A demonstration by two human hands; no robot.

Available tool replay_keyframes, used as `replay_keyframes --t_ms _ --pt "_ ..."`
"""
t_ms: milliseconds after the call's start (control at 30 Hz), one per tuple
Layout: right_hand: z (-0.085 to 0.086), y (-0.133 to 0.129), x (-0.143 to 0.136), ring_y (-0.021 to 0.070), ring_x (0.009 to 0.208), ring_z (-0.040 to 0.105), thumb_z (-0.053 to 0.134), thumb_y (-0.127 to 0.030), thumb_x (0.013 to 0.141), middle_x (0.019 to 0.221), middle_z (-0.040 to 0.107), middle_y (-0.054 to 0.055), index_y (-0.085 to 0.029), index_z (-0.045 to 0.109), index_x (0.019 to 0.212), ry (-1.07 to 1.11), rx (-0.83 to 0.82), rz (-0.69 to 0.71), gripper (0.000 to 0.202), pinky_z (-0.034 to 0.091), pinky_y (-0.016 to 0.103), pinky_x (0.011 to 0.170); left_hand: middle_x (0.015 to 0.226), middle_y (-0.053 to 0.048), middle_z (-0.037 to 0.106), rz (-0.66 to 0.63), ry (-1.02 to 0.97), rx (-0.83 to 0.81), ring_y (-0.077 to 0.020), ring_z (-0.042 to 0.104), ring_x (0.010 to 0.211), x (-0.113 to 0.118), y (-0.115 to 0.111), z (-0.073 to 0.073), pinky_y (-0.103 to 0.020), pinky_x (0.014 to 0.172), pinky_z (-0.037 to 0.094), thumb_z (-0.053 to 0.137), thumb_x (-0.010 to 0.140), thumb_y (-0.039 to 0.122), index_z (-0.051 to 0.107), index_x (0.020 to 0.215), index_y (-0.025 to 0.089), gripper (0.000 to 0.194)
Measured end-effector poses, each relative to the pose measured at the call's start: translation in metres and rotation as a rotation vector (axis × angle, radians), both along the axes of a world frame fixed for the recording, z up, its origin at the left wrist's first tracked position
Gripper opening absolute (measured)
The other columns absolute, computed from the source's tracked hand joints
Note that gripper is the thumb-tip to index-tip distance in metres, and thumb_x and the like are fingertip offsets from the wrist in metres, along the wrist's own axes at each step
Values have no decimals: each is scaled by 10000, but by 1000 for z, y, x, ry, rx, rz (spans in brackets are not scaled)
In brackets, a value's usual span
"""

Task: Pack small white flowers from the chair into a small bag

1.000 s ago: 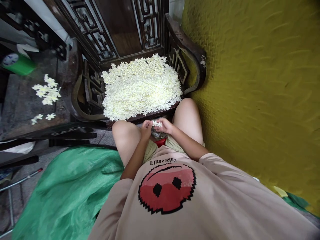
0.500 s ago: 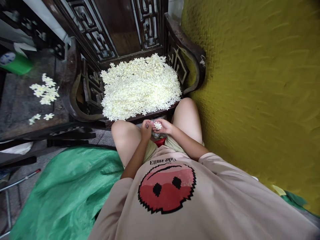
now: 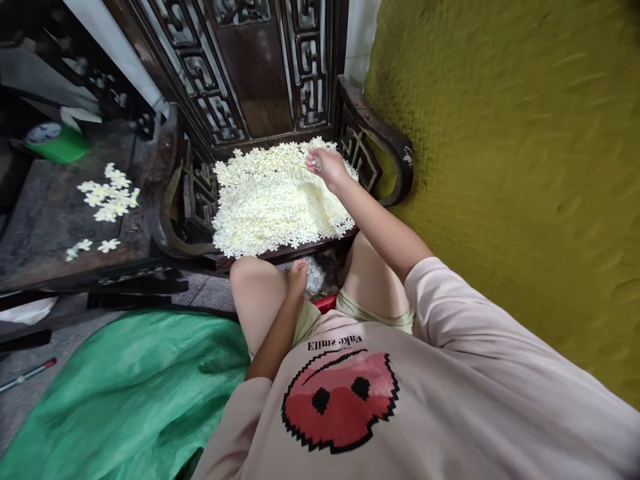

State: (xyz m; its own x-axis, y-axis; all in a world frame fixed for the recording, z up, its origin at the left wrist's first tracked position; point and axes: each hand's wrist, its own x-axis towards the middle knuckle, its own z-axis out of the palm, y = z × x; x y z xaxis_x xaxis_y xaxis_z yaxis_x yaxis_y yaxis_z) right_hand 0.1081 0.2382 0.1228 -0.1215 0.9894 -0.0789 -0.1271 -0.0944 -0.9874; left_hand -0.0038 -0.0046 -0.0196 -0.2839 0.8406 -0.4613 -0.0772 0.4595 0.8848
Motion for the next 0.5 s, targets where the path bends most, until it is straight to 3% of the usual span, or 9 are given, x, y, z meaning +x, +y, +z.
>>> replay_keyframes --t_ms 100,200,300,500 --pt "5 32 -25 127 944 589 334 -425 925 886 558 28 -112 516 928 -148 186 5 362 439 391 877 600 17 525 -10 16 21 -113 465 553 1 -3 -4 -244 558 380 604 672 318 562 709 192 138" --pt "-9 30 -24 175 1008 567 477 -467 862 934 601 58 -133 540 892 -252 191 -72 341 424 403 926 623 3 538 -1 -15 17 -126 482 566 -1 -3 -4 -257 552 388 600 680 335 556 696 196 148" --pt "-29 4 7 181 970 585 505 -377 857 945 629 82 -135 567 860 -345 85 -171 250 444 365 905 647 -9 544 -26 -25 37 -143 509 602 1 -2 -1 -270 566 403 595 687 365 546 681 197 176" --pt "-66 -54 99 114 545 566 547 -152 773 694 642 65 -110 594 667 -655 -211 -28 124 459 262 630 655 -7 550 -131 -53 31 -136 515 618 11 2 -1 -264 591 415 587 678 344 562 687 186 159"
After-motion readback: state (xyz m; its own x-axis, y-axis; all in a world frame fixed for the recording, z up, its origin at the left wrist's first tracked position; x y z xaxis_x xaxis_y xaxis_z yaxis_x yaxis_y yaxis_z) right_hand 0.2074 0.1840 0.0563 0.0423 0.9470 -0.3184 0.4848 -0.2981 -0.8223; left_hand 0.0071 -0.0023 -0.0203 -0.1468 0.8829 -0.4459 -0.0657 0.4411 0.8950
